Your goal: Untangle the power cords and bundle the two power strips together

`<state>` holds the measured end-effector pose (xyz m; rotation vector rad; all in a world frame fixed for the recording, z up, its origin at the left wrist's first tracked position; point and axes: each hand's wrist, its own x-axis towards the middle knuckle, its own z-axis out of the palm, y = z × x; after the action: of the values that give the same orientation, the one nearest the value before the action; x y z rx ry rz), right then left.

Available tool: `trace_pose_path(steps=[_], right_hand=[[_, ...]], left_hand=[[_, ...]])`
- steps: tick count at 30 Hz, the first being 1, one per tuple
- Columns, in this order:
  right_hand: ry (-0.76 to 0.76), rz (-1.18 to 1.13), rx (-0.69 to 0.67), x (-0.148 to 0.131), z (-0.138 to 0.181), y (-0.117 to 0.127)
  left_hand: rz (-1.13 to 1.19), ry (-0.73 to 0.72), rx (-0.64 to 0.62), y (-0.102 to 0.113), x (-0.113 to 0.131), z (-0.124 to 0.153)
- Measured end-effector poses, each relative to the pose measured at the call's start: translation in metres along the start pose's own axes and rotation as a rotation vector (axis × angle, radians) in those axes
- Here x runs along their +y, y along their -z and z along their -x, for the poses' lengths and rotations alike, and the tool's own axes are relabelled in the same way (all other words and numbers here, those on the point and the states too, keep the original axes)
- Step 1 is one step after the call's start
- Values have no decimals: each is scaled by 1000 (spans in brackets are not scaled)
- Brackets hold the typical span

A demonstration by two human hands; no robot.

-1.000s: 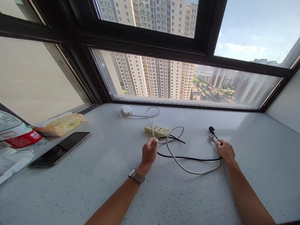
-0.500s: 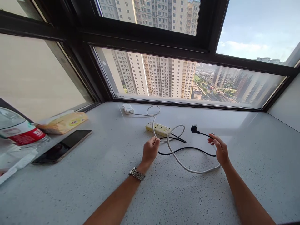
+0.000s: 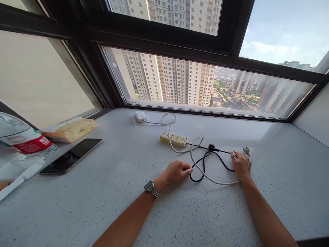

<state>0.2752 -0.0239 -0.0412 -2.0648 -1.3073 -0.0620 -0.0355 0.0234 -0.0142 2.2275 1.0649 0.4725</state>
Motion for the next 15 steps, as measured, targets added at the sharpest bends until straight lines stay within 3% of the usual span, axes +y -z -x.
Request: trace_pose_path(steps=[3,7,12,15], right_hand=[[83,84,157,-4,6,5],[401,161,245,-27,35,15],[608,71,91,-37,66,23],[723,-42,-124,-30,71,30]], left_hand=[[-159,-14,-12,-17,17,-6],[-101,85,55,-42,45,-32],[62,-16,-103,-37,50,-41],[480,-45,-258,-18,41,-24]])
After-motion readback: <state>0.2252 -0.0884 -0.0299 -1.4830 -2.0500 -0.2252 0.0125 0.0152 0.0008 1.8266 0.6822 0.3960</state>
